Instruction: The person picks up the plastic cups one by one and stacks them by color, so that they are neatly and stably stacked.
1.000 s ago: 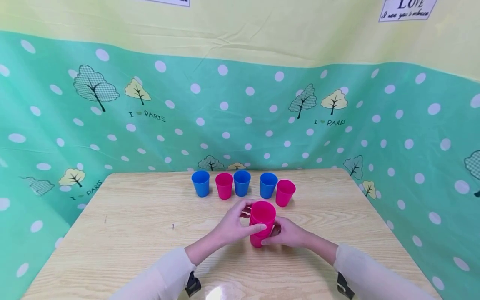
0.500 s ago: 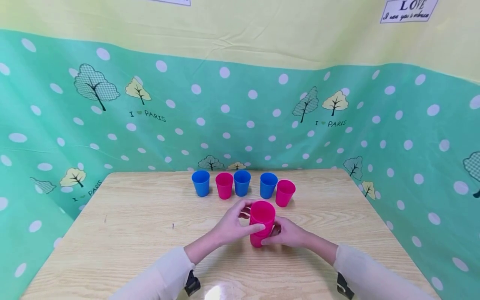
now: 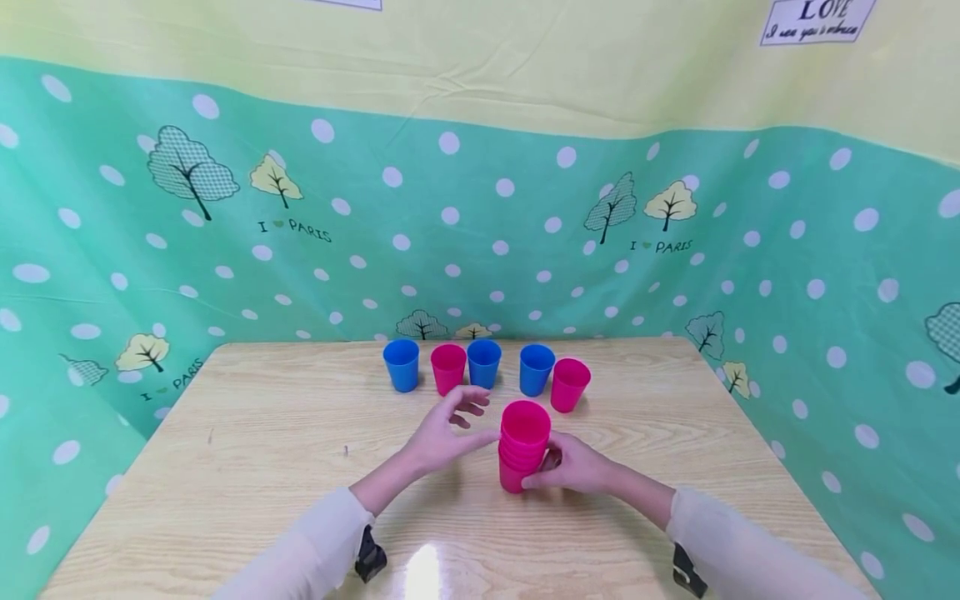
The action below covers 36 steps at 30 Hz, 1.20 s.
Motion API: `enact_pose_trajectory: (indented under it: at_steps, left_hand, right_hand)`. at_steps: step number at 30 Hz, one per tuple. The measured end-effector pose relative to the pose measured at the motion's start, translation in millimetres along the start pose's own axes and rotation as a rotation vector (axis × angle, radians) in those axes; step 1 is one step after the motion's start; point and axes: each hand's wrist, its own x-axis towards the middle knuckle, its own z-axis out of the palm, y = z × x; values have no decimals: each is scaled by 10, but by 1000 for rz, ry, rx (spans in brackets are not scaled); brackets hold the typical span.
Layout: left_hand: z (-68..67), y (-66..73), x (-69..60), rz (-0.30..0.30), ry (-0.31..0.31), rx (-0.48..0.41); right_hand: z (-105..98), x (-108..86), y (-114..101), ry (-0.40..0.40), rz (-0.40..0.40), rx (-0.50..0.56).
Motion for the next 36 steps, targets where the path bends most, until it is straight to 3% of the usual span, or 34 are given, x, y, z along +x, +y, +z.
enact_pose_trajectory:
  at_steps: [7, 11, 19, 29, 36]
  left_hand:
    - [-149, -187, 56, -81, 219, -34]
    - [-189, -284, 90, -151, 309, -52]
    - [-210, -388, 179, -237, 404, 9]
    - [-175, -567, 363, -238, 482, -23]
    - [-139, -613, 459, -292, 528, -25]
  right_hand:
    - [7, 0, 16, -2, 3, 3]
    - [9, -6, 34, 1, -4, -3]
    - [15, -15, 35, 3, -7, -2]
    - [8, -14, 29, 4, 7, 2]
    - [6, 4, 53, -2, 6, 12]
